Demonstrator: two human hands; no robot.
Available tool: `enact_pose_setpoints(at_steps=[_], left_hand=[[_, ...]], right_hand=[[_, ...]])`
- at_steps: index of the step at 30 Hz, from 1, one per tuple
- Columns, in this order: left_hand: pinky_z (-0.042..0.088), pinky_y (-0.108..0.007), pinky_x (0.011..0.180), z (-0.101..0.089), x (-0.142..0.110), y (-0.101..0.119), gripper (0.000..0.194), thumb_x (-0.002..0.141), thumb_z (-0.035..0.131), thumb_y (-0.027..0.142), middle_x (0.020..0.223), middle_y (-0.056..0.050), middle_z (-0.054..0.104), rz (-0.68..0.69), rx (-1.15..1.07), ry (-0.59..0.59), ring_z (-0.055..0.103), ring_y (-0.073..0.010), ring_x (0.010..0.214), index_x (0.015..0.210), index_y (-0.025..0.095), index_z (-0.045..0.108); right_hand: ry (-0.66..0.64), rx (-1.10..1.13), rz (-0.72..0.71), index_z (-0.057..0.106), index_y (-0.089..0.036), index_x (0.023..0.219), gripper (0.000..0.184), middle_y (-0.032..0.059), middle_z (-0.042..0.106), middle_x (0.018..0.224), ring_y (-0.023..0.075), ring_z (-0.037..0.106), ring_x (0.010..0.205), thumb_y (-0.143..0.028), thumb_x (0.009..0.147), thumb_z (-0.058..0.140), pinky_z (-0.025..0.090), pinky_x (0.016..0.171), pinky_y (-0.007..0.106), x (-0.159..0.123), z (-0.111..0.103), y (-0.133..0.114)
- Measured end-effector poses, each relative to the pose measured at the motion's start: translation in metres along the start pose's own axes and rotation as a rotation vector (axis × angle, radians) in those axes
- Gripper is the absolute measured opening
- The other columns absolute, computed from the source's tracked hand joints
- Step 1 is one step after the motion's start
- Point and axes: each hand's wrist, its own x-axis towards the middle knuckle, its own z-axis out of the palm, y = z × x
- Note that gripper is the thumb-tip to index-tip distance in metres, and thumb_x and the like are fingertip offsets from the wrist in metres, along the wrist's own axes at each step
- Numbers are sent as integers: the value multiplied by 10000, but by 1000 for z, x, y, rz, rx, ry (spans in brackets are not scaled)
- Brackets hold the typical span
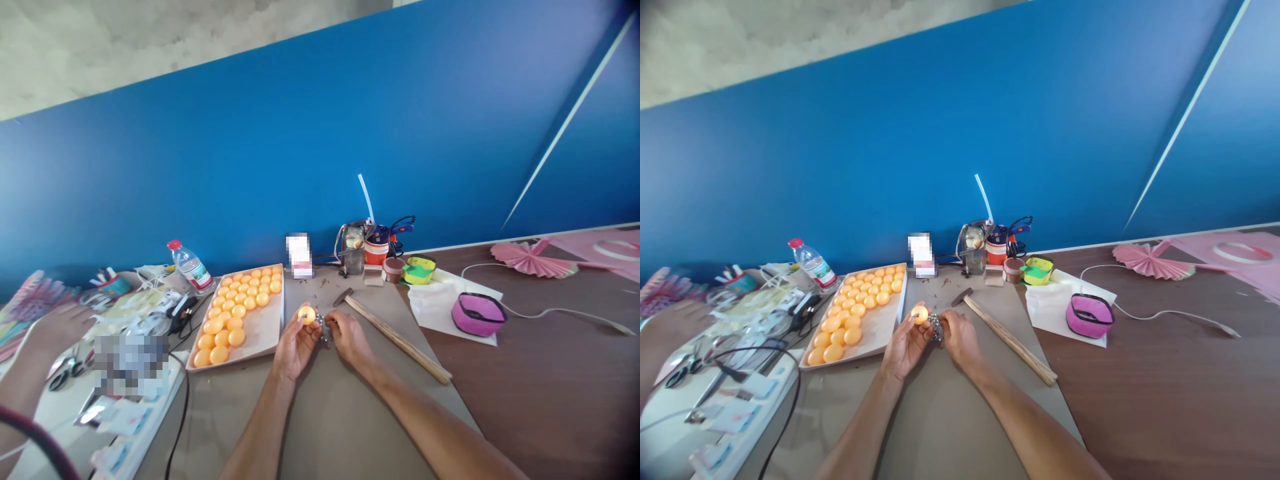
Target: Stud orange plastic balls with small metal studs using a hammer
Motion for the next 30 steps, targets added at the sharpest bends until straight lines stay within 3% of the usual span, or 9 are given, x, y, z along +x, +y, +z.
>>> enact_pose_setpoints(at_steps=[5, 9, 13, 30], left_hand=[[498, -248, 722, 1, -1, 0, 405, 778, 578, 185, 996, -72, 632, 11, 31, -6, 600, -94, 711, 1173, 196, 488], [486, -244, 736, 2, -1, 0, 357, 780, 580, 197, 967, -56, 632, 12, 34, -20, 598, -96, 728, 1129, 204, 510], [481, -255, 733, 3, -1, 0, 359, 776, 584, 199, 932, -39, 626, 17, 50, -33, 599, -114, 754, 1126, 206, 505], [455, -274, 737, 3, 0, -7, 306, 753, 615, 182, 927, -33, 622, 38, 121, -50, 596, -130, 778, 1051, 195, 546]], right_hand=[[61, 374, 121, 559, -202, 697, 96, 1, 584, 670, 139, 513, 618, -265, 749, 507, 374, 584, 252, 3, 0, -7], [-17, 703, 249, 554, -187, 664, 165, -57, 443, 471, 89, 383, 439, -344, 715, 551, 300, 463, 230, 6, 1, -10], [-57, 968, 292, 590, -174, 756, 188, -51, 518, 546, 71, 413, 447, -333, 658, 613, 314, 474, 225, 6, 4, -9], [-109, 957, 289, 536, -183, 670, 145, -76, 414, 511, 71, 330, 481, -308, 657, 607, 248, 491, 218, 4, 7, -9]])
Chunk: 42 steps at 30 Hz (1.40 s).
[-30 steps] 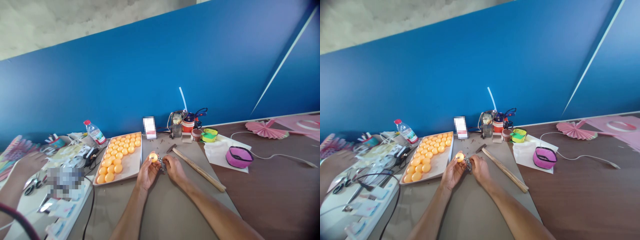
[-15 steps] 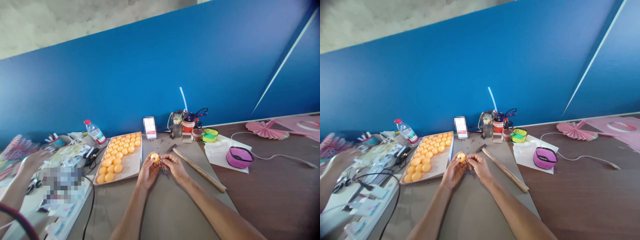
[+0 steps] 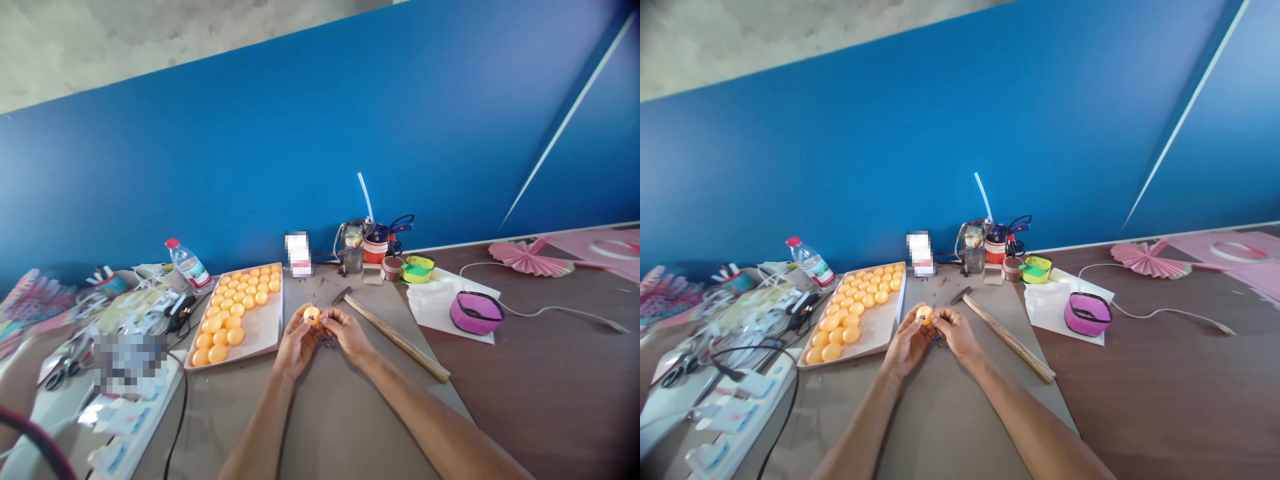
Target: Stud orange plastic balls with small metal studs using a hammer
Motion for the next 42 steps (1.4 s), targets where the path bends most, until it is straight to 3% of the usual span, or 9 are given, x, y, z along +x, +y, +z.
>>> enact_pose_setpoints(at_steps=[20, 26, 42], left_hand=[[451, -303, 764, 3, -1, -2, 330, 717, 654, 220, 935, -40, 628, 45, 105, -6, 593, -149, 808, 1035, 203, 566], [450, -303, 751, 5, -2, -3, 323, 721, 651, 222, 946, -41, 621, 76, 142, -9, 589, -151, 808, 1032, 205, 564], [468, -278, 715, 7, -5, -12, 375, 704, 665, 246, 935, -39, 618, 123, 239, 85, 593, -143, 770, 1060, 199, 557]], right_hand=[[15, -48, 19, 529, -184, 676, 199, -67, 403, 529, 79, 320, 502, -365, 662, 611, 252, 492, 216, -3, 0, -3], [19, -107, 6, 538, -178, 682, 198, -55, 461, 566, 85, 377, 528, -365, 664, 598, 307, 516, 219, -1, -3, -1], [95, -87, 50, 468, -199, 659, 207, -66, 463, 512, 90, 407, 491, -331, 633, 625, 316, 493, 220, 0, 0, 0]])
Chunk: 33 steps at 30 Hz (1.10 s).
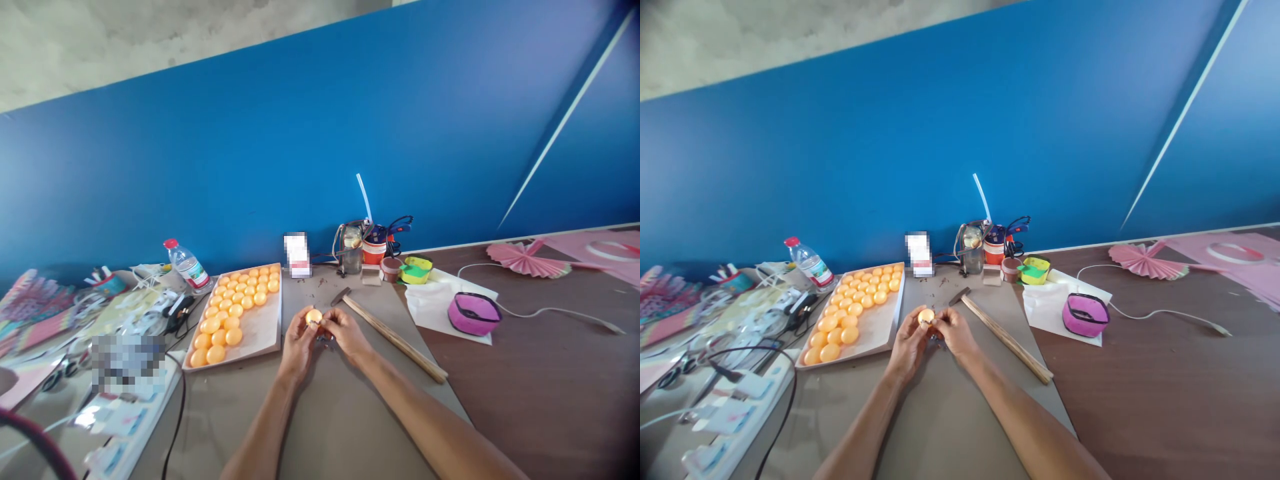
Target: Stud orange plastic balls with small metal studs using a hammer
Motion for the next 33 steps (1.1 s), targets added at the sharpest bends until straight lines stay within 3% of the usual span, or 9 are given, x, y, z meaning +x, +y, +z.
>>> enact_pose_setpoints(at_steps=[4, 6, 9, 12, 17, 22, 28, 33], left_hand=[[458, -274, 758, -1, 2, 4, 336, 736, 637, 235, 943, -38, 624, -39, -139, -13, 595, -133, 800, 1060, 202, 555], [463, -277, 757, -2, 3, 8, 328, 745, 629, 235, 935, -43, 630, -78, -190, -6, 602, -129, 776, 1060, 195, 550], [475, -274, 744, -3, 4, 13, 349, 749, 625, 228, 936, -56, 641, -134, -227, 8, 609, -121, 735, 1082, 186, 532], [483, -262, 731, -5, 5, 14, 367, 744, 632, 225, 964, -67, 644, -127, -258, 7, 610, -114, 728, 1093, 190, 526], [488, -242, 710, -7, 7, 13, 370, 740, 636, 203, 969, -71, 645, -118, -282, 7, 603, -99, 707, 1094, 188, 530], [494, -240, 700, -8, 7, 13, 329, 742, 631, 202, 973, -74, 645, -110, -281, 1, 603, -99, 703, 1060, 177, 549], [497, -240, 715, -9, 7, 13, 210, 759, 612, 206, 988, -97, 647, -114, -295, -4, 606, -100, 720, 954, 136, 579], [499, -248, 723, -11, 9, 11, 203, 753, 615, 203, 992, -100, 650, -117, -303, 4, 611, -105, 730, 941, 134, 582]], right_hand=[[-45, 130, -9, 461, -194, 670, 217, -58, 481, 565, 82, 410, 496, -344, 646, 616, 338, 515, 224, 3, 0, 0], [-43, 39, -48, 499, -191, 714, 170, -45, 505, 600, 90, 429, 510, -335, 678, 580, 359, 533, 233, 5, -5, 1], [29, -393, -204, 578, -182, 772, 107, 2, 581, 709, 134, 516, 656, -257, 725, 518, 403, 642, 265, 8, -16, 2], [57, -820, -337, 617, -179, 842, 162, 47, 609, 866, 158, 539, 805, -179, 742, 489, 400, 739, 275, 8, -25, 2], [-1, -1255, -310, 619, -185, 958, 227, 67, 597, 987, 171, 537, 918, -172, 771, 492, 346, 816, 278, 3, -27, 2], [-35, -1355, -287, 599, -183, 1023, 267, 80, 579, 1019, 172, 537, 936, -150, 790, 472, 338, 812, 268, 2, -27, 3], [54, -1208, -320, 619, -179, 922, 209, 57, 608, 954, 156, 552, 897, -179, 820, 437, 358, 810, 251, 6, -30, 5], [75, -1352, -280, 632, -175, 907, 214, 74, 612, 944, 170, 564, 877, -149, 787, 457, 337, 813, 268, 5, -29, 3]])
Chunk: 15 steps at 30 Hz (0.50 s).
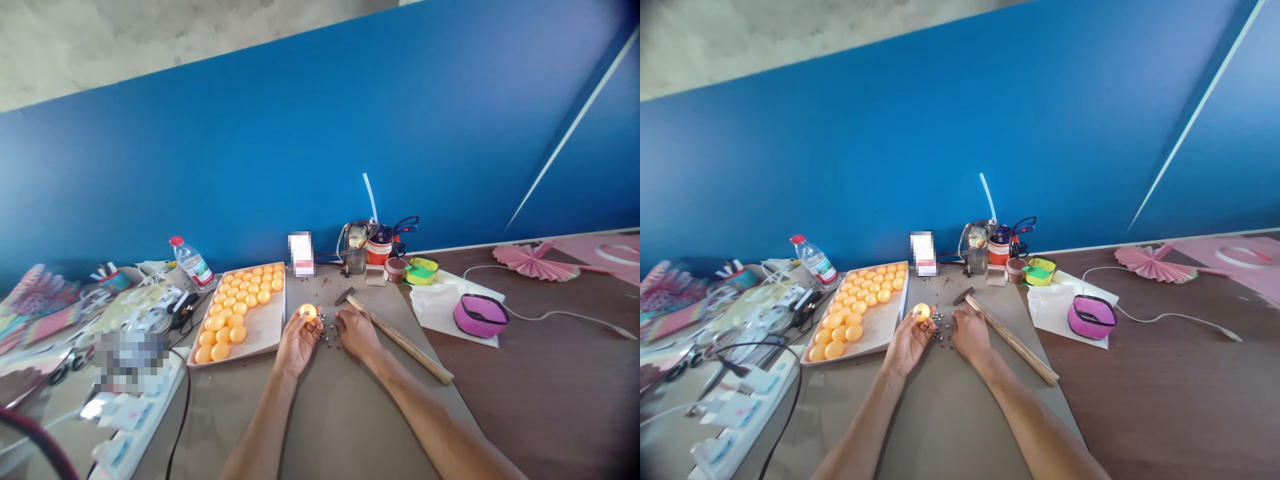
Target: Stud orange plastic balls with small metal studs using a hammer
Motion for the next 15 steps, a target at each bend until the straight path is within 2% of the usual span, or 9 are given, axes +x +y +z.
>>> enact_pose_setpoints(at_steps=[6, 12, 15], left_hand=[[497, -247, 718, 2, -1, 1, 214, 744, 626, 210, 996, -97, 647, 11, 29, -2, 610, -106, 729, 939, 136, 578], [496, -248, 715, 4, -2, 1, 236, 752, 619, 208, 991, -91, 645, 4, 47, -12, 607, -106, 728, 973, 144, 566], [496, -249, 714, 4, -1, 1, 233, 759, 611, 207, 981, -86, 645, 2, 55, -20, 606, -105, 724, 978, 147, 559]], right_hand=[[-63, -72, -11, 627, -183, 813, 205, 65, 630, 891, 167, 571, 796, -130, 804, 429, 321, 751, 283, 0, -1, -2], [-12, -10, -4, 611, -176, 804, 208, 60, 639, 874, 163, 567, 813, -134, 823, 408, 326, 745, 264, 2, -1, 0], [-4, -1, 7, 608, -171, 863, 182, 67, 633, 918, 168, 565, 851, -150, 818, 432, 332, 763, 259, 1, 0, 0]])
